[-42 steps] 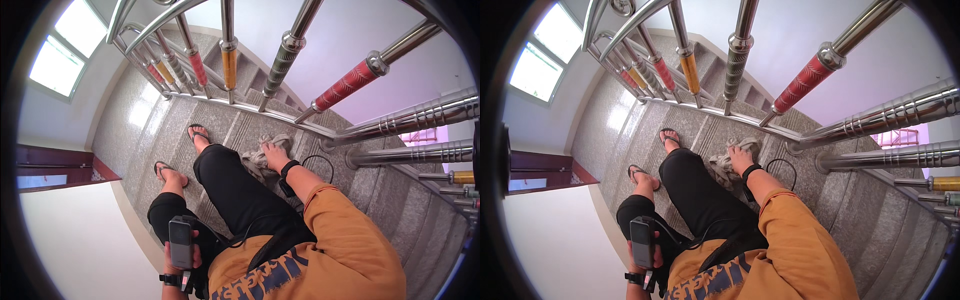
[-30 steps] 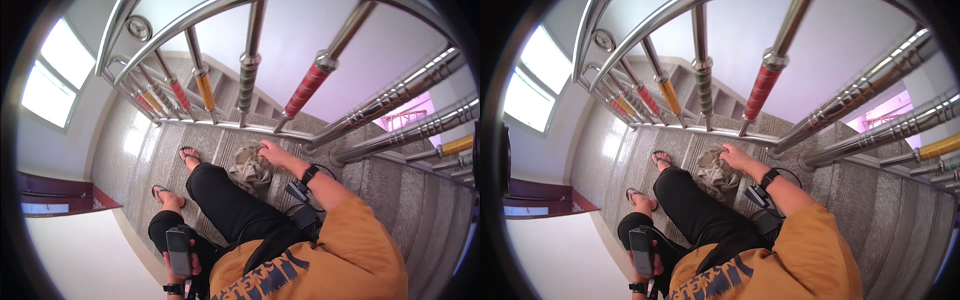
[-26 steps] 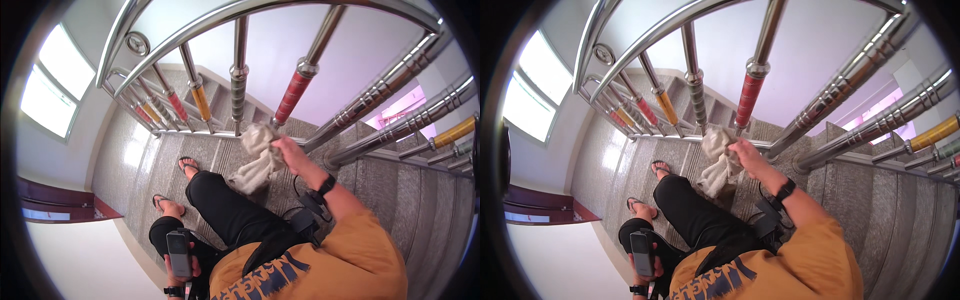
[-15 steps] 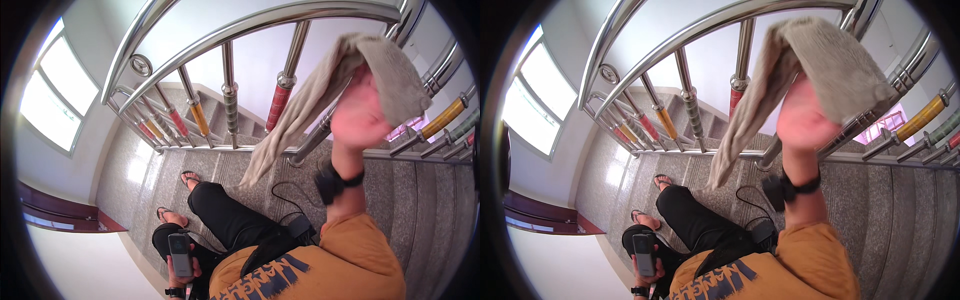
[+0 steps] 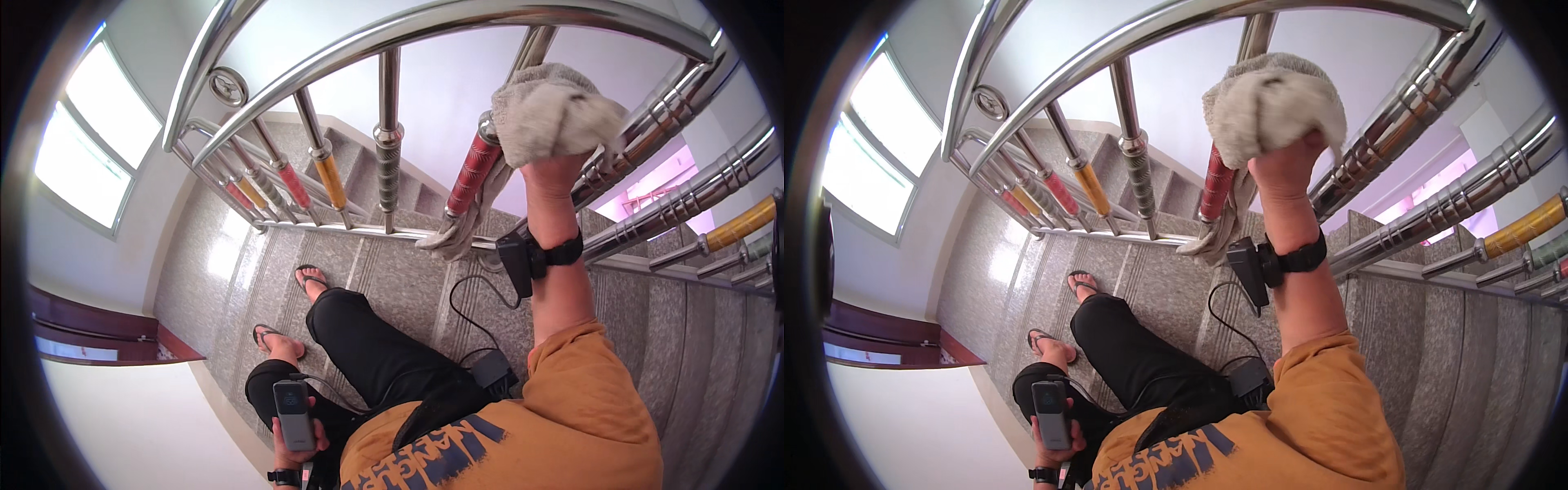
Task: The person is cleaning the metal railing of a staircase using a cloth.
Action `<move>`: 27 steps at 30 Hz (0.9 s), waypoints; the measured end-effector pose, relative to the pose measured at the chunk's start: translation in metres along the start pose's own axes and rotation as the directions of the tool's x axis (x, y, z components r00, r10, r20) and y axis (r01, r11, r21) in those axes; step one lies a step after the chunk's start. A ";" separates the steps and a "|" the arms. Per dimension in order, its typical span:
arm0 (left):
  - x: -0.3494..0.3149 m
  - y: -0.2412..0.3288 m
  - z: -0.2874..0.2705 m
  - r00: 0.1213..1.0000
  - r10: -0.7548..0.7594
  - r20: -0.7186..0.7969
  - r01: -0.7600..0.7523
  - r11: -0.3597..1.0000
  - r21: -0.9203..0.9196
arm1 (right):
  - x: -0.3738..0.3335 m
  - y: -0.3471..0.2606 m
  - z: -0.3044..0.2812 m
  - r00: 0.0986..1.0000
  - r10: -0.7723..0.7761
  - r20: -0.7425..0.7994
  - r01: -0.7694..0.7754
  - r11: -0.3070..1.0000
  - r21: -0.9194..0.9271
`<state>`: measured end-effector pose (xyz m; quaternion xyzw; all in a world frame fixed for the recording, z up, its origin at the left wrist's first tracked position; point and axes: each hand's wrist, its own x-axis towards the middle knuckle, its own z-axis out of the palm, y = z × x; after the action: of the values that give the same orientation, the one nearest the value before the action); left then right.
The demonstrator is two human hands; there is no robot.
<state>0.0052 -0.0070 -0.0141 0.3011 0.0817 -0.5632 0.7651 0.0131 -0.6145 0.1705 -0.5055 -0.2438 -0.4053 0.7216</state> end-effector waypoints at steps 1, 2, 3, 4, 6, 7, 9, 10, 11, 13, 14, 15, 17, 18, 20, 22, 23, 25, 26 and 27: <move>0.000 -0.001 -0.002 1.000 -0.006 -0.011 0.006 1.000 -0.004 | 0.001 0.001 0.017 1.000 0.009 -0.009 -0.009 1.000 0.003; -0.002 -0.002 -0.004 1.000 -0.004 -0.016 0.004 1.000 0.019 | 0.010 0.002 0.056 0.989 -0.045 -0.141 -0.009 0.934 -0.356; 0.000 -0.002 -0.004 1.000 -0.003 -0.014 0.004 0.999 0.045 | 0.019 0.002 0.082 0.961 -0.144 -0.237 -0.055 0.740 -0.670; 0.001 -0.001 -0.002 1.000 -0.009 -0.018 0.010 0.999 0.045 | 0.028 0.008 0.085 0.951 -0.137 -0.276 -0.063 0.790 -0.609; 0.003 -0.003 0.006 0.999 0.010 -0.047 -0.011 0.999 -0.037 | 0.026 0.019 0.080 0.933 -0.209 -0.292 -0.073 0.685 -0.724; 0.004 -0.002 0.006 0.998 0.002 -0.055 -0.005 0.999 -0.040 | 0.021 0.024 0.078 0.911 -0.227 -0.344 -0.098 0.692 -0.716; 0.007 -0.001 0.003 1.000 0.016 -0.013 -0.017 0.999 -0.038 | 0.007 0.031 0.073 0.897 -0.277 -0.343 -0.098 0.633 -0.768; 0.008 0.000 0.003 1.000 0.010 -0.025 -0.011 0.999 -0.042 | -0.001 0.035 0.071 0.884 -0.332 -0.329 -0.089 0.570 -0.817; 0.009 0.001 0.003 1.000 0.010 -0.013 -0.010 1.000 -0.021 | -0.007 0.037 0.068 0.884 -0.323 -0.339 -0.103 0.572 -0.814; 0.008 0.002 0.004 1.000 0.004 -0.015 -0.004 1.000 -0.004 | -0.016 0.039 0.068 0.947 -0.235 -0.220 -0.040 0.592 -0.805; 0.007 0.001 0.006 0.999 0.004 -0.037 -0.005 0.999 -0.037 | -0.019 0.039 0.073 0.933 -0.129 -0.335 -0.162 0.683 -0.713; 0.008 0.002 0.006 0.999 0.002 -0.051 -0.006 0.998 -0.065 | -0.023 0.044 0.070 0.932 -0.126 -0.341 -0.168 0.682 -0.712; 0.006 0.002 0.009 0.997 -0.013 -0.070 0.007 0.996 -0.085 | -0.036 0.058 0.060 0.938 -0.205 -0.279 -0.076 0.665 -0.743; 0.007 0.002 0.009 0.996 -0.019 -0.084 0.010 0.994 -0.104 | -0.045 0.065 0.056 0.928 -0.279 -0.248 -0.051 0.564 -0.824; 0.008 0.002 0.009 0.998 -0.014 -0.059 0.009 0.997 -0.078 | -0.089 0.094 0.031 0.913 -0.233 -0.336 -0.121 0.630 -0.767; 0.010 0.002 0.008 0.999 -0.005 -0.039 0.003 0.999 -0.053 | -0.127 0.122 0.015 0.808 -0.224 -0.545 -0.251 0.707 -0.662; 0.008 0.002 0.005 0.998 -0.015 -0.055 0.012 0.998 -0.059 | -0.147 0.136 0.008 0.737 -0.207 -0.643 -0.310 0.743 -0.594; 0.007 0.004 0.005 0.997 -0.031 -0.071 0.026 0.998 -0.064 | -0.189 0.153 -0.023 0.914 -0.211 -0.347 -0.310 0.188 -0.932; 0.008 0.006 0.006 0.996 -0.049 -0.080 0.047 0.999 -0.027 | -0.200 0.158 -0.032 0.997 -0.003 -0.073 -0.068 -0.413 -0.908; 0.007 0.006 0.007 0.994 -0.065 -0.091 0.066 0.998 0.007 | -0.200 0.156 -0.026 0.997 0.001 -0.076 -0.069 -0.409 -0.910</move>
<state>0.0114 -0.0154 -0.0097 0.3273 0.1234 -0.5742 0.7402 0.0313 -0.5457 -0.0743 -0.8794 0.2385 -0.4118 -0.0141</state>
